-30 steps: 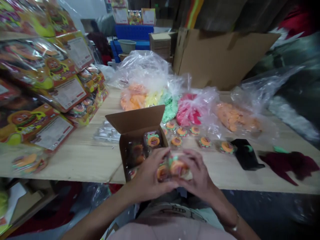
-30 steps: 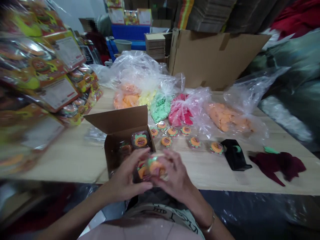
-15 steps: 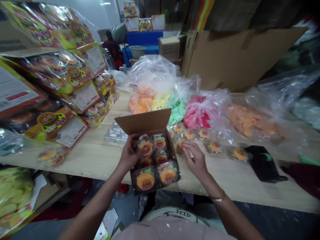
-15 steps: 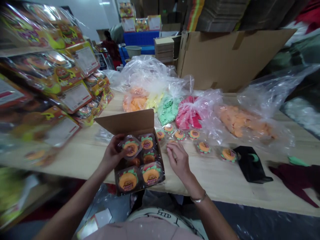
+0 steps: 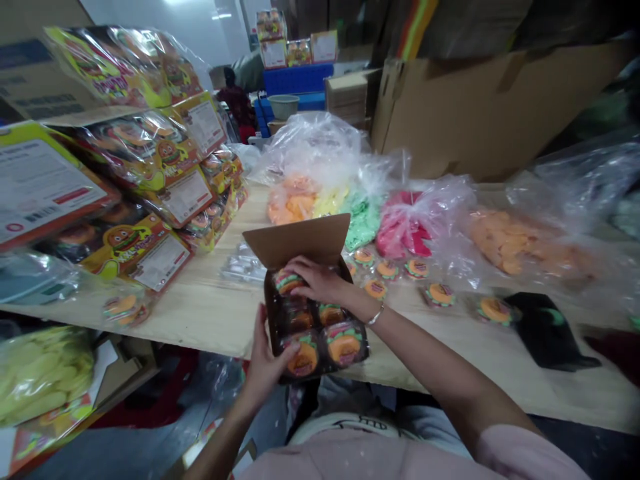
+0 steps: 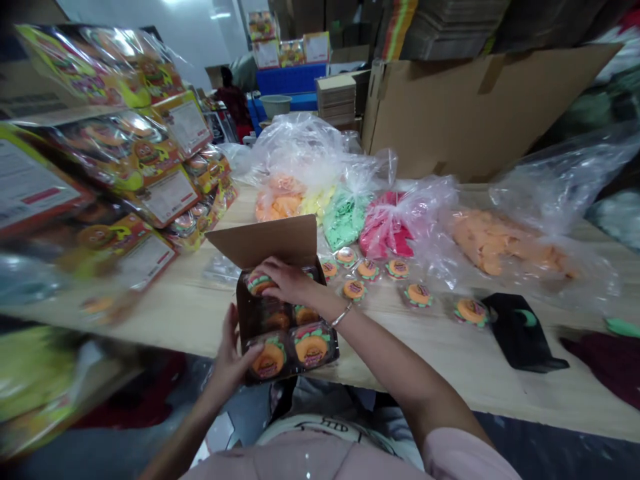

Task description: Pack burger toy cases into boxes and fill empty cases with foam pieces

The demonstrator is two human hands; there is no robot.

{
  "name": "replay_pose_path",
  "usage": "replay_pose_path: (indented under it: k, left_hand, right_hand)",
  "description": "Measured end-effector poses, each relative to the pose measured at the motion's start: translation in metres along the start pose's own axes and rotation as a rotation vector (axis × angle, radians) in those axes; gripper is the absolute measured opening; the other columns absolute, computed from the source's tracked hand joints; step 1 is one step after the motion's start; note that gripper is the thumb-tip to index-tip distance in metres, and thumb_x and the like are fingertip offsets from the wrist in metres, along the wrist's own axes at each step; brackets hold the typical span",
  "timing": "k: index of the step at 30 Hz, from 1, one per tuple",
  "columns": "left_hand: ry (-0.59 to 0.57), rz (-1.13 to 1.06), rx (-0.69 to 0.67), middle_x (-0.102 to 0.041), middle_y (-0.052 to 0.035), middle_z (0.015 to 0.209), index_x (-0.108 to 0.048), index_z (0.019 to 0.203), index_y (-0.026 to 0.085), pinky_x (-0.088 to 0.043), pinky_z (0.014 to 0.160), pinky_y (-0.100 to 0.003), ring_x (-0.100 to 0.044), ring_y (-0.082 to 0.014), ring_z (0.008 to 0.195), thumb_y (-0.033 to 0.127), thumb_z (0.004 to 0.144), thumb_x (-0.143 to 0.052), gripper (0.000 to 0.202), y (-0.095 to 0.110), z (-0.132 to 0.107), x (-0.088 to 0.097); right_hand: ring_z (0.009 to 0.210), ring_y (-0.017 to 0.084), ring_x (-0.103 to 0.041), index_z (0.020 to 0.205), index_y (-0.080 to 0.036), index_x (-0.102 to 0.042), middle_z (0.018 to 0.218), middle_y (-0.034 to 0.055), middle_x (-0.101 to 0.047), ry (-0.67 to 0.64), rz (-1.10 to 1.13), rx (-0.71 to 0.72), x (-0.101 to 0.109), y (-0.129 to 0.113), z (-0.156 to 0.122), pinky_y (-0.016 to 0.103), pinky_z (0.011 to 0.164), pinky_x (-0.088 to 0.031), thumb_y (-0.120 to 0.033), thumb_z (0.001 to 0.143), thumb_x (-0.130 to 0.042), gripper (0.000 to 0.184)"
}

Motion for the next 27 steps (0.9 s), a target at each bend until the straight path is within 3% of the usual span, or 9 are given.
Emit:
replay_pose_path:
  k: [3,6,11,18,21,24,27]
  left_hand:
    - [-0.043,-0.143,0.028,-0.037,-0.0126,0.152,-0.017,0.153,0.025,-0.037,0.111,-0.043,-0.038,-0.0305,0.139,0.051,0.074,-0.069,0.098,-0.016,-0.012,-0.011]
    - [0.016,-0.175,0.009,-0.035,-0.0129,0.154,-0.019,0.152,0.023,-0.034,0.113,-0.042,-0.034,-0.0298,0.141,0.05,0.075,-0.068,0.095,-0.017,-0.012,-0.017]
    - [0.088,-0.193,0.022,-0.033,-0.0113,0.155,-0.023,0.151,0.023,-0.032,0.115,-0.041,-0.026,-0.03,0.145,0.05,0.073,-0.068,0.094,-0.017,-0.012,-0.018]
    - [0.013,-0.158,0.02,-0.034,-0.011,0.154,-0.02,0.151,0.026,-0.035,0.113,-0.042,-0.027,-0.0282,0.144,0.05,0.077,-0.064,0.09,-0.019,-0.011,-0.019]
    - [0.013,-0.141,0.015,-0.034,-0.0108,0.154,-0.021,0.151,0.027,-0.034,0.114,-0.043,-0.028,-0.0285,0.144,0.051,0.078,-0.064,0.088,-0.022,-0.01,-0.018]
    - [0.025,-0.117,-0.002,-0.031,-0.0102,0.156,-0.023,0.15,0.027,-0.032,0.115,-0.042,-0.028,-0.0283,0.144,0.052,0.078,-0.063,0.086,-0.025,-0.01,-0.017]
    - [0.021,-0.11,-0.006,-0.028,-0.0098,0.157,-0.022,0.15,0.027,-0.03,0.116,-0.041,-0.028,-0.0277,0.144,0.052,0.079,-0.063,0.085,-0.026,-0.009,-0.017]
  right_hand:
    - [0.107,0.022,-0.059,0.117,-0.018,-0.05,0.118,0.0091,-0.059,-0.081,-0.104,-0.087,-0.008,0.006,-0.001,0.034,0.09,-0.045,-0.021,0.085,-0.068,0.037]
    - [0.101,0.024,-0.061,0.113,-0.015,-0.051,0.111,0.0114,-0.063,-0.149,-0.253,-0.17,-0.009,0.006,-0.004,0.033,0.083,-0.045,-0.026,0.086,-0.069,0.034]
    - [0.102,0.026,-0.062,0.109,-0.014,-0.054,0.111,0.0138,-0.065,-0.246,-0.417,-0.151,-0.011,-0.001,0.003,0.032,0.079,-0.045,-0.026,0.085,-0.071,0.032]
    - [0.086,0.027,-0.067,0.112,-0.016,-0.058,0.106,0.0136,-0.066,-0.256,-0.551,-0.115,-0.01,-0.002,0.009,0.032,0.066,-0.048,-0.021,0.082,-0.071,0.033]
    - [0.086,0.028,-0.066,0.106,-0.014,-0.061,0.103,0.0142,-0.066,-0.257,-0.55,-0.12,-0.015,-0.003,0.009,0.034,0.068,-0.05,-0.018,0.082,-0.071,0.026]
    - [0.098,0.029,-0.063,0.116,-0.014,-0.059,0.112,0.0152,-0.063,-0.23,-0.547,-0.078,-0.017,-0.005,0.004,0.037,0.078,-0.05,-0.017,0.082,-0.07,0.036]
    - [0.117,0.027,-0.052,0.129,-0.018,-0.053,0.127,0.0132,-0.056,-0.05,-0.463,0.034,0.001,-0.004,-0.018,0.041,0.096,-0.044,-0.025,0.087,-0.065,0.044]
Point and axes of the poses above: each hand's wrist, its own z-axis towards the middle knuckle, its own x-axis out of the back of the hand, y = z × x, the point moved 5 cm from there along z, towards the middle knuckle
